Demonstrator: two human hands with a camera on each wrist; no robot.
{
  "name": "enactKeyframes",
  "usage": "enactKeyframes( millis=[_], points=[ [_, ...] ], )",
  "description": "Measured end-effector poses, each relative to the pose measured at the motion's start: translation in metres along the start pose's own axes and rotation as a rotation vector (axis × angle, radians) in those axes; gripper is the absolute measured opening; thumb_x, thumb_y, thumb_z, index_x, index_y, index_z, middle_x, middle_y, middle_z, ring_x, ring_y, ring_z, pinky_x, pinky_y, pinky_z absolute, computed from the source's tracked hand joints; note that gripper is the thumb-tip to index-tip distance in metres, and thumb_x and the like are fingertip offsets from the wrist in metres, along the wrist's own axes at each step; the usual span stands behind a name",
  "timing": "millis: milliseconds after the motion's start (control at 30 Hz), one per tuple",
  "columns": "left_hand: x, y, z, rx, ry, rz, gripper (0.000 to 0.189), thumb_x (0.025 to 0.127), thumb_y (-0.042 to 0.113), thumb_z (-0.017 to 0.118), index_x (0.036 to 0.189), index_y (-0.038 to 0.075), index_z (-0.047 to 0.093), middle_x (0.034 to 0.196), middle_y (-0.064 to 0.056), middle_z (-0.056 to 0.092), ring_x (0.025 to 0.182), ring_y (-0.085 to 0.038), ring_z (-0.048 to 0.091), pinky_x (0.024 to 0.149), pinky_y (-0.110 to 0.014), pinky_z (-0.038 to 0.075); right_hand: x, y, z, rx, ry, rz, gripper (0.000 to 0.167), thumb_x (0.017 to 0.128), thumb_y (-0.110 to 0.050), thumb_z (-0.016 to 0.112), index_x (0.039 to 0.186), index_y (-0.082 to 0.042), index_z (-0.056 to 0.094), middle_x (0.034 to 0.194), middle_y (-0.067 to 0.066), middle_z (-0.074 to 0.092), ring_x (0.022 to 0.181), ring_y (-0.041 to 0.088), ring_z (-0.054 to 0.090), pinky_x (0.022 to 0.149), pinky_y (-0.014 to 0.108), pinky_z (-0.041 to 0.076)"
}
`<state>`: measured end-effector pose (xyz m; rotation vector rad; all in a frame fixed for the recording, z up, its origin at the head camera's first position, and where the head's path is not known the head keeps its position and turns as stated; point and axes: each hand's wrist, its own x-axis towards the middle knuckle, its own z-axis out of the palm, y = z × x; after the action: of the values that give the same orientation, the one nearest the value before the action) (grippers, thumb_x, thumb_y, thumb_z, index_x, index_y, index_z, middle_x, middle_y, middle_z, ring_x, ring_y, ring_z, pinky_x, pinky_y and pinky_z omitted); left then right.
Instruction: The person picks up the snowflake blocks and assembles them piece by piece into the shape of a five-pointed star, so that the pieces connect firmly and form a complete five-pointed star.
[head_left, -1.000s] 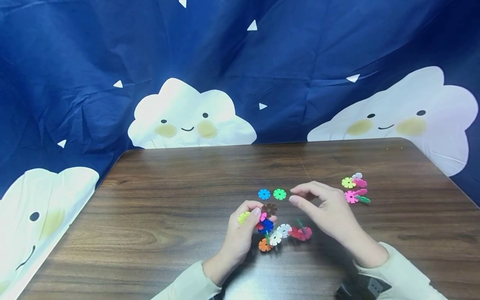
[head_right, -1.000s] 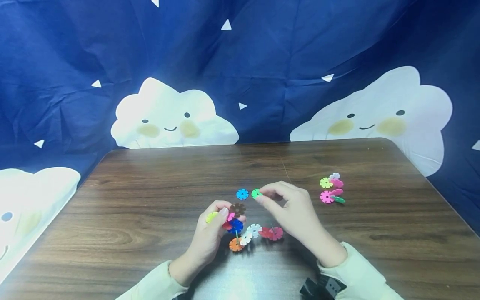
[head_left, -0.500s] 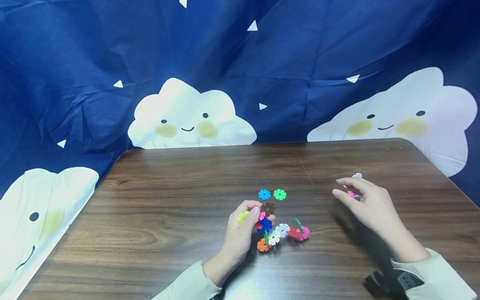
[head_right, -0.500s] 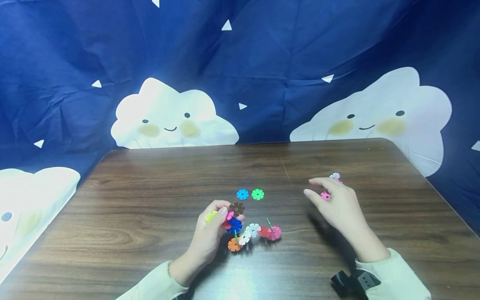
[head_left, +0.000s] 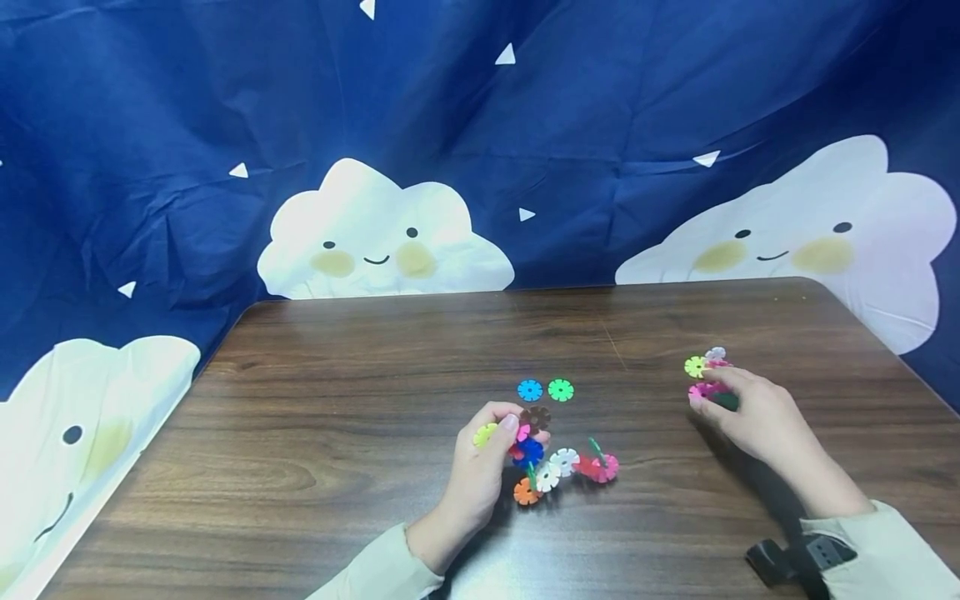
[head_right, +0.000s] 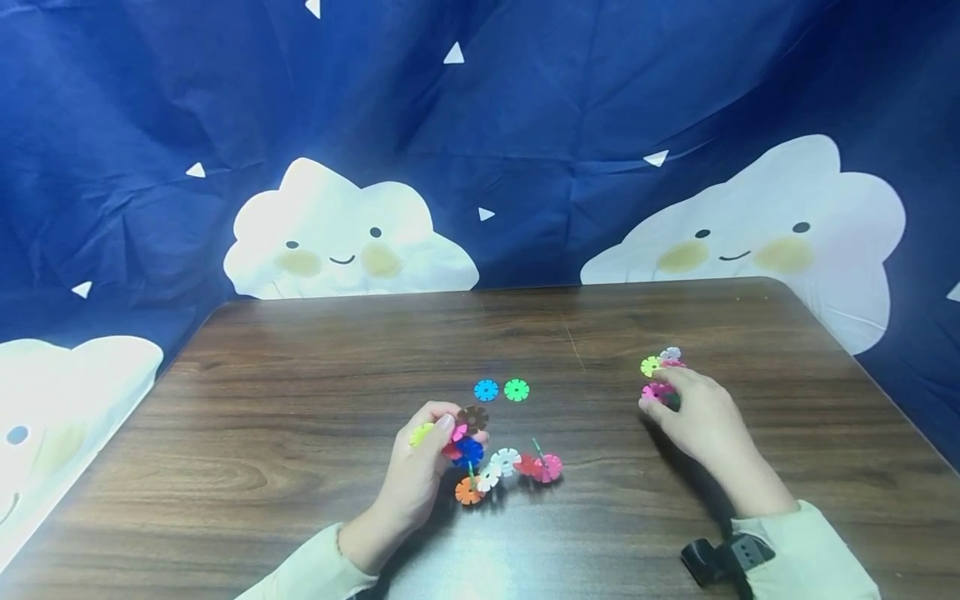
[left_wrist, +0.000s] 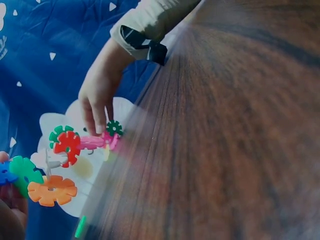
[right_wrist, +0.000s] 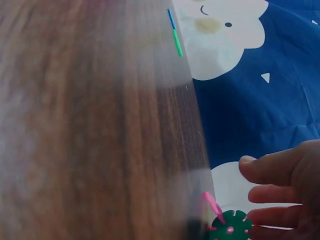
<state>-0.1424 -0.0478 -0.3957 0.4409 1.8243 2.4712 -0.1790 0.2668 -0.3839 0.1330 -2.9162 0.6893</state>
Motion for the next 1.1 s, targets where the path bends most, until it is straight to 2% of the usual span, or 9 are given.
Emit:
enactKeyframes(
  millis=[200, 333, 733, 867, 967, 1033, 1100],
  points=[
    [0.0, 0.0, 0.0, 0.003, 0.004, 0.009, 0.031, 0.097, 0.015, 0.045, 0.103, -0.015, 0.048, 0.097, -0.043, 0.056, 0.081, -0.009, 0.068, 0.074, -0.029, 0.056, 0.002, 0.004, 0.006, -0.063, 0.043, -0.073, 0.052, 0.075, -0.017, 0.073, 0.114, 0.011, 0.054, 0.116, 0.04, 0.048, 0.107, 0.056, 0.043, 0.088, 0.065, 0.035],
    [0.0, -0.001, 0.0, 0.008, 0.008, 0.011, 0.03, 0.097, 0.015, 0.045, 0.103, -0.015, 0.049, 0.097, -0.043, 0.056, 0.082, -0.01, 0.068, 0.074, -0.029, 0.056, 0.003, 0.006, 0.009, -0.084, 0.062, -0.092, 0.05, 0.073, -0.012, 0.074, 0.111, 0.013, 0.055, 0.115, 0.04, 0.048, 0.104, 0.057, 0.043, 0.088, 0.065, 0.035],
    [-0.001, -0.002, 0.0, 0.009, 0.024, -0.016, 0.033, 0.097, 0.019, 0.047, 0.103, -0.014, 0.049, 0.098, -0.04, 0.057, 0.082, -0.01, 0.068, 0.077, -0.031, 0.056, 0.002, 0.012, 0.012, -0.073, 0.088, -0.04, 0.049, 0.07, -0.012, 0.076, 0.105, 0.014, 0.054, 0.107, 0.038, 0.048, 0.098, 0.055, 0.044, 0.085, 0.064, 0.036],
    [-0.001, -0.001, 0.0, 0.009, 0.022, -0.014, 0.032, 0.096, 0.018, 0.047, 0.103, -0.013, 0.049, 0.098, -0.041, 0.057, 0.083, -0.01, 0.068, 0.077, -0.032, 0.056, 0.001, 0.011, 0.012, -0.066, 0.131, -0.025, 0.038, 0.069, -0.011, 0.077, 0.091, 0.01, 0.054, 0.09, 0.03, 0.052, 0.081, 0.044, 0.049, 0.071, 0.055, 0.041],
    [-0.001, -0.001, 0.0, 0.008, 0.018, -0.011, 0.032, 0.096, 0.018, 0.047, 0.103, -0.013, 0.049, 0.098, -0.041, 0.057, 0.083, -0.01, 0.068, 0.078, -0.032, 0.056, 0.001, 0.011, 0.012, -0.071, 0.153, -0.012, 0.033, 0.069, -0.01, 0.077, 0.082, 0.004, 0.05, 0.076, 0.019, 0.049, 0.067, 0.032, 0.045, 0.057, 0.042, 0.038],
    [-0.001, -0.001, 0.0, 0.008, 0.016, -0.012, 0.032, 0.096, 0.017, 0.047, 0.103, -0.014, 0.049, 0.099, -0.041, 0.057, 0.082, -0.01, 0.068, 0.078, -0.031, 0.056, 0.001, 0.01, 0.012, -0.073, 0.16, -0.007, 0.032, 0.069, -0.009, 0.076, 0.08, 0.001, 0.048, 0.071, 0.014, 0.047, 0.064, 0.028, 0.043, 0.054, 0.037, 0.034],
    [-0.001, -0.001, 0.001, 0.008, 0.016, -0.014, 0.032, 0.096, 0.017, 0.047, 0.103, -0.014, 0.049, 0.099, -0.041, 0.057, 0.083, -0.009, 0.068, 0.077, -0.03, 0.056, 0.001, 0.01, 0.012, -0.067, 0.165, -0.003, 0.031, 0.071, -0.008, 0.075, 0.082, 0.001, 0.047, 0.07, 0.015, 0.049, 0.062, 0.029, 0.044, 0.053, 0.038, 0.035]
  ],
)
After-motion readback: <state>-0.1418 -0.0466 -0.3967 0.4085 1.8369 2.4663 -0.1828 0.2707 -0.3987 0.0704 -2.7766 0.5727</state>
